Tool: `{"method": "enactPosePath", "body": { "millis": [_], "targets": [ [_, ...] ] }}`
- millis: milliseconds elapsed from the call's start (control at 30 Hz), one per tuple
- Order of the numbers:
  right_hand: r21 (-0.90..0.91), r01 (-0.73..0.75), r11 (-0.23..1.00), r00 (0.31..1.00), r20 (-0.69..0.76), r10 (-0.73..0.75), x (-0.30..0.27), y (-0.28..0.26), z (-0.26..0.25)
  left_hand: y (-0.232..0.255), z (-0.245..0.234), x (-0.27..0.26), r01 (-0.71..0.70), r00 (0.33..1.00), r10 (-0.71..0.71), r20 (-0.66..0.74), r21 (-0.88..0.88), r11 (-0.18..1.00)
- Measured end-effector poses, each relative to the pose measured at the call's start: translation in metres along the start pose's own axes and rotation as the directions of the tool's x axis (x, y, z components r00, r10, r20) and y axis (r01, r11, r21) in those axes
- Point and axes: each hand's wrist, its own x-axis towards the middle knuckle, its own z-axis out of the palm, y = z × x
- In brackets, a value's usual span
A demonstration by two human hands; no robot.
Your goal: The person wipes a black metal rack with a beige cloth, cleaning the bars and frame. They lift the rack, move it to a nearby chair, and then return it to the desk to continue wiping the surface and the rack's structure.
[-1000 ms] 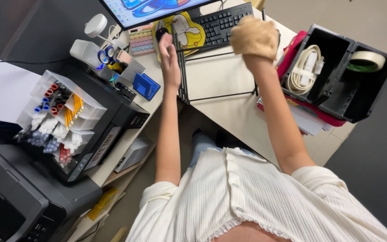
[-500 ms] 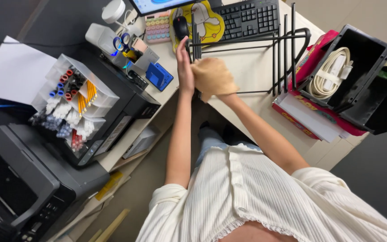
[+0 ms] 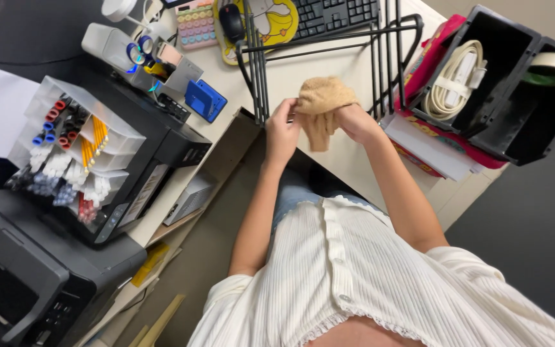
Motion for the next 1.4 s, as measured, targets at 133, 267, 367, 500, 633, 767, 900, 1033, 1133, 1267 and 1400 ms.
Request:
{"method": "enactPosePath", "body": {
  "millis": [133,267,367,500,633,767,900,1033,1133,1267,1400],
  "targets": [
    [-0.433,-0.012,0.901,0.998,-0.058,-0.015,-0.014,-0.004,-0.030,0.002,0.002,0.014,0.165,0.986,-0.165,-0.003,-0.022,0.986],
    [-0.485,-0.035,0.874,0.996,-0.085,-0.008,-0.039,-0.026,-0.028,-0.033,0.015,0.023,0.233,0.971,-0.238,-0.029,-0.112,0.966],
    [-0.241,0.057,0.969,0.996,-0.052,-0.071,-0.056,-0.041,-0.019,-0.057,0.026,0.021,0.222,0.970,-0.240,-0.036,-0.264,0.939],
    [0.020,0.165,0.986,0.985,-0.047,-0.164,-0.067,-0.054,-0.006,-0.045,0.027,0.020,0.269,0.953,-0.293,-0.079,-0.226,0.936],
    [-0.048,0.212,0.976,0.977,-0.008,-0.213,-0.069,-0.063,0.008,-0.012,0.025,0.012,0.009,0.991,0.018,-0.135,0.192,0.981],
    [-0.367,0.180,0.913,0.983,0.037,-0.179,-0.063,-0.070,0.011,0.036,0.011,0.011,-0.333,0.943,0.315,0.111,0.245,0.910],
    [-0.695,0.166,0.699,0.975,0.009,-0.222,-0.067,-0.088,0.016,0.048,-0.004,0.013,-0.095,0.938,0.093,0.334,-0.012,0.995],
    [-0.699,0.128,0.704,0.946,-0.127,-0.299,-0.062,-0.092,0.014,0.040,-0.007,0.011,0.103,0.920,-0.080,0.383,-0.038,0.994],
    [-0.657,0.255,0.710,0.905,-0.096,-0.414,-0.063,-0.098,0.024,0.029,-0.007,0.007,0.231,0.917,-0.168,0.362,-0.138,0.963],
    [-0.698,0.610,0.375,0.749,0.352,-0.561,-0.064,-0.103,0.048,0.029,-0.008,0.009,0.202,0.950,-0.098,0.297,-0.346,0.916],
    [-0.278,0.493,0.824,0.832,0.427,-0.354,-0.044,-0.077,0.065,0.022,-0.018,0.018,0.212,0.966,-0.099,0.241,-0.506,0.836]
  ]
}}
